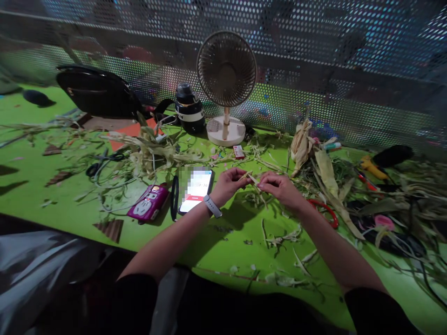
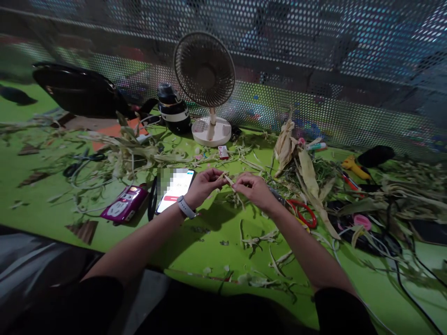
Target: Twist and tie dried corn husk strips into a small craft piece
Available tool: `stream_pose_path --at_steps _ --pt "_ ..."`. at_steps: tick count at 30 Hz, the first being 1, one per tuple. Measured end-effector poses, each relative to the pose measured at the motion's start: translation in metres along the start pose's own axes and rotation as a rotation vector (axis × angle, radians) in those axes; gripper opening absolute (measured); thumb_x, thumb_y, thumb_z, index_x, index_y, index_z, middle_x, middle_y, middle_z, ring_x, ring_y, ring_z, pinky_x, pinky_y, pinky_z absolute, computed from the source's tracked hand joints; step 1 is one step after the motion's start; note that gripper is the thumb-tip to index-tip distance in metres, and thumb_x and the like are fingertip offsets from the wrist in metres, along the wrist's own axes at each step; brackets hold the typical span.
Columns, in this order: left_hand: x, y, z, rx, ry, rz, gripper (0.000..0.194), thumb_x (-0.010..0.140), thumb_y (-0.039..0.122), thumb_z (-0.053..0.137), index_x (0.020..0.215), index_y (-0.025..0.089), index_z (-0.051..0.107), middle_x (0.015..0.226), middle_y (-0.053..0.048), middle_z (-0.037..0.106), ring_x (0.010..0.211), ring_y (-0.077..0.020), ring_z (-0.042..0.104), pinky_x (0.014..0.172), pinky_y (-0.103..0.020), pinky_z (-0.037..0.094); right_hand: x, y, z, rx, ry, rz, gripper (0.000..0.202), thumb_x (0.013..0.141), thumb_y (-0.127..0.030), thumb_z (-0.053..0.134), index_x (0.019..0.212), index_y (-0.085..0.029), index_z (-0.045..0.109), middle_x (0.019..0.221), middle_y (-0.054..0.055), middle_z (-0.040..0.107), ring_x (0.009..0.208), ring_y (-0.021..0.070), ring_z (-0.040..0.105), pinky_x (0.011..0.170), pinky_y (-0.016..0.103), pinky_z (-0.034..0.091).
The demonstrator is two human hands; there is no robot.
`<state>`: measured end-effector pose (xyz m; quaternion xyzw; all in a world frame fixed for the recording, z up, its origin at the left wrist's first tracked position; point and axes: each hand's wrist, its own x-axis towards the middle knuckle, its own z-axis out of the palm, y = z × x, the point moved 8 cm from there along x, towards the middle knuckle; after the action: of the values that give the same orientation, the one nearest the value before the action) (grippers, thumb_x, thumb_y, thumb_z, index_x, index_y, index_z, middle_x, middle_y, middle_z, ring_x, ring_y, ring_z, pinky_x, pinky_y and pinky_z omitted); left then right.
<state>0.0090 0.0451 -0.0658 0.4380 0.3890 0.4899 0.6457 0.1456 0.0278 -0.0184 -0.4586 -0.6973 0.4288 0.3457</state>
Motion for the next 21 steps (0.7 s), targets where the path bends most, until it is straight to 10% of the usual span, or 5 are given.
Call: stream_pose_path --at_steps 21 --pt "-0.003 0.002 0.006 0.084 -0.059 0.065 0.045 0.056 0.037 0.084 0.084 0.012 0.058 0.065 0.001 0.065 0.055 -0.0062 0.057 0.055 -0.019 0.045 -0.007 -0.015 0.005 -0.337 0.072 -0.147 0.017 0.078 -0.024 0.053 0.062 -0.018 0.053 0.067 0.000 0.051 0.062 0.0123 0.046 0.060 0.026 0.034"
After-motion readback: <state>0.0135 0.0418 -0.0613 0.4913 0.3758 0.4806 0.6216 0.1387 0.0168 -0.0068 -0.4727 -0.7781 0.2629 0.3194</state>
